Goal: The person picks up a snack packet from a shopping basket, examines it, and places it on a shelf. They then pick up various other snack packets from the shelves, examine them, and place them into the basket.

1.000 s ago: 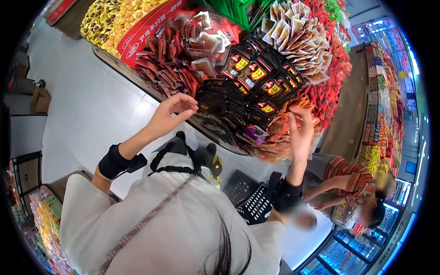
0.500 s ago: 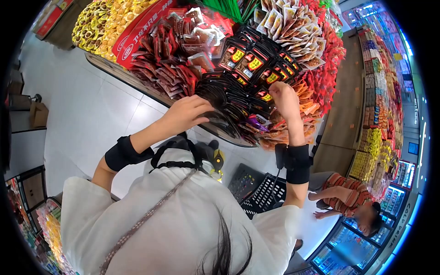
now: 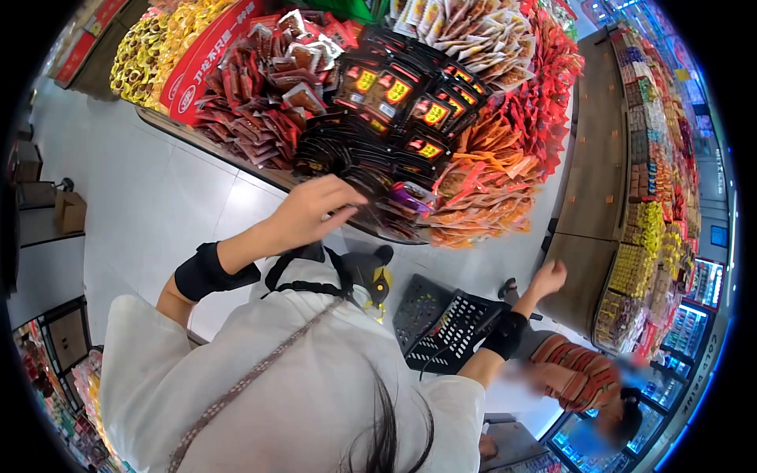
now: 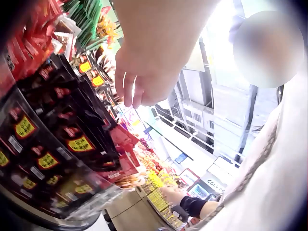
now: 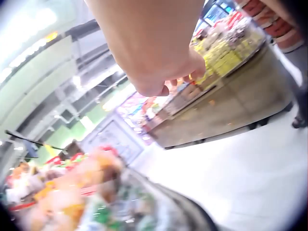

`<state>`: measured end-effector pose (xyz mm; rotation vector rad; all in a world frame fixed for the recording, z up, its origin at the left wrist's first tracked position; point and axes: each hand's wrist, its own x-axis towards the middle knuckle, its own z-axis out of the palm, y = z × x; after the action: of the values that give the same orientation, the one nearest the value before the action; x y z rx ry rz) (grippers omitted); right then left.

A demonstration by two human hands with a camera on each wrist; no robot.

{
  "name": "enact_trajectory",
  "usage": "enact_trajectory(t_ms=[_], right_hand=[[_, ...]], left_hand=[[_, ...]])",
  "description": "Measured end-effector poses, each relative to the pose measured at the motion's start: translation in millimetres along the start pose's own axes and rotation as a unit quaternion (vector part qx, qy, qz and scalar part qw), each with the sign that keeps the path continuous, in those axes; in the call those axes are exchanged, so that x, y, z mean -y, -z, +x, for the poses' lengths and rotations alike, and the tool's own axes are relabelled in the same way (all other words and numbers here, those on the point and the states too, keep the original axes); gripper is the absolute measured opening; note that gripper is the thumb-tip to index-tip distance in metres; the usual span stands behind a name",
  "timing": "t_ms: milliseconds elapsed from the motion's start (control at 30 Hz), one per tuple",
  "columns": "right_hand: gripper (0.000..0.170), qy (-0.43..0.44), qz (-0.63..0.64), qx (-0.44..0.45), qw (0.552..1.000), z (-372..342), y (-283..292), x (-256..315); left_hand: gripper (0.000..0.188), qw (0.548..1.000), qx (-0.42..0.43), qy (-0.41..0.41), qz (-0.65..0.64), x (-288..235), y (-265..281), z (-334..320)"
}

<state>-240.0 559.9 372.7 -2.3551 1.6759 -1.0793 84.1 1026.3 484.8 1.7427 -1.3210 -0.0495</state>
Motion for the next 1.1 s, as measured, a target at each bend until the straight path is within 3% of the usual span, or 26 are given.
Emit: enact_trajectory(t_ms=[33, 67, 133, 200, 233, 267, 300, 333, 367, 467, 567, 667, 733, 833, 967, 1100], right_hand=[[0.037, -0.053, -0.192, -0.028, 0.98, -8, 7, -29], [0.038, -0.155, -0.254, 0.037, 0.954, -14, 15, -57], [0.047, -0.248, -0.313, 0.095, 0.912, -34, 22, -118], [0.053, -0.061, -0.361, 0.261, 0.893, -71, 44, -157], [0.056, -0.203, -0.231, 0.26, 0.915, -78, 42, -168], [0.059, -0.337, -0.092, 0.25, 0.903, -83, 38, -178], [0.063, -0.458, 0.05, 0.231, 0.857, -85, 31, -188], [0.068, -0.564, 0.19, 0.204, 0.777, -84, 17, -206], [0.07, -0.675, 0.195, 0.136, 0.698, -80, -11, -226], [0.054, -0.633, 0.436, 0.082, 0.634, -85, -31, -242], [0.038, -0.676, 0.459, 0.032, 0.576, -73, -29, -225], [0.024, -0.611, 0.534, 0.096, 0.577, -76, -43, -263], [0.018, -0.596, 0.535, 0.072, 0.594, -66, -41, -239], [0.021, -0.591, 0.564, 0.113, 0.566, -44, -48, -234], [0.04, -0.581, 0.56, 0.153, 0.57, -10, -63, -223], [0.035, -0.544, 0.573, 0.176, 0.587, 30, -94, -204]], left_hand=[[0.018, 1.0, 0.009, -0.004, -0.017, -9, -10, 4], [0.018, 0.999, 0.016, -0.006, -0.034, -17, -20, 7], [0.017, 0.998, 0.027, 0.002, -0.048, -32, -46, 16], [0.017, 0.997, 0.021, 0.012, -0.078, -42, -77, 24], [0.016, 0.996, 0.025, 0.018, -0.086, -48, -89, 30], [0.016, 0.994, 0.029, 0.027, -0.098, -54, -103, 36], [0.015, 0.993, 0.032, 0.036, -0.109, -58, -118, 40], [0.015, 0.991, 0.036, 0.044, -0.121, -63, -134, 45], [0.015, 0.989, 0.032, 0.052, -0.133, -68, -148, 50], [0.015, 0.987, 0.045, 0.063, -0.141, -81, -188, 61], [0.016, 0.984, 0.05, 0.063, -0.157, -92, -215, 73], [0.014, 0.98, 0.078, 0.091, -0.16, -97, -236, 84], [0.014, 0.98, 0.085, 0.08, -0.162, -103, -242, 95], [0.014, 0.979, 0.099, 0.058, -0.167, -107, -252, 111], [0.016, 0.98, 0.103, 0.03, -0.167, -111, -257, 138], [0.016, 0.986, 0.04, 0.086, -0.135, -102, -259, 161]])
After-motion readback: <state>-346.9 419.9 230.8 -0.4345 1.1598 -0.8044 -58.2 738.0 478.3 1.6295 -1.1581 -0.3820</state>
